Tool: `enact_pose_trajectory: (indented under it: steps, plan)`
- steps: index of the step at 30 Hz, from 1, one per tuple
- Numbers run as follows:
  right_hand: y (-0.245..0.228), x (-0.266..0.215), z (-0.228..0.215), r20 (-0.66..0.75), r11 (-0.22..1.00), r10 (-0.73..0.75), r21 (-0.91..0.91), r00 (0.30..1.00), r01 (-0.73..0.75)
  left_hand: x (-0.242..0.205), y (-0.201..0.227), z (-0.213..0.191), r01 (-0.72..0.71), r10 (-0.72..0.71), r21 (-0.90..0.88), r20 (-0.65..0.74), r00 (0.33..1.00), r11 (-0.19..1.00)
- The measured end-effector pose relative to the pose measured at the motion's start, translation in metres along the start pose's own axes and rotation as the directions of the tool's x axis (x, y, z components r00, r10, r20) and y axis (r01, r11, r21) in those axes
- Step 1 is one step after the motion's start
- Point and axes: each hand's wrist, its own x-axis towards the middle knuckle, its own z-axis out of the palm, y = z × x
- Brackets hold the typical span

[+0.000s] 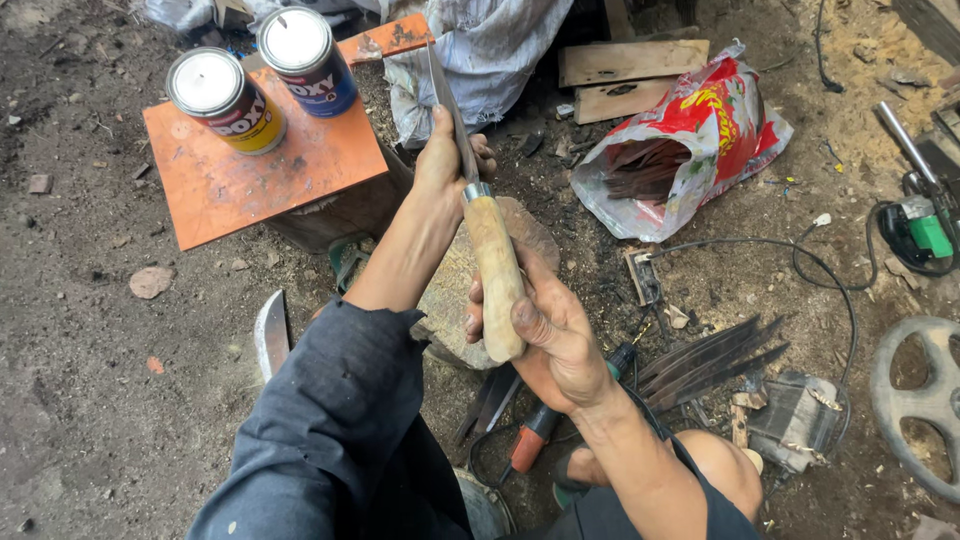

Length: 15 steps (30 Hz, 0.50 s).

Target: The person inserts a metal blade into a wooden handle, then uses a power drill to secure the fit. They repeatedly test the assembly and use an angle grinder to smooth the blade's edge.

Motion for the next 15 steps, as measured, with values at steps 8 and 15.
enact_pose_trajectory:
  steps: [8, 15]
  plan:
    - [0.001, 0.01, -0.005, -0.221, 0.95, 0.131, -0.249, 0.966, -0.186, -0.061, 0.008, 0.042, -0.189, 0.222, 0.358, -0.052, 0.974, 0.914]
    - [0.026, 0.009, -0.009, -0.324, 0.906, -0.008, -0.403, 0.946, -0.13, -0.084, 0.013, 0.066, -0.236, 0.231, 0.227, 0.048, 0.972, 0.945]
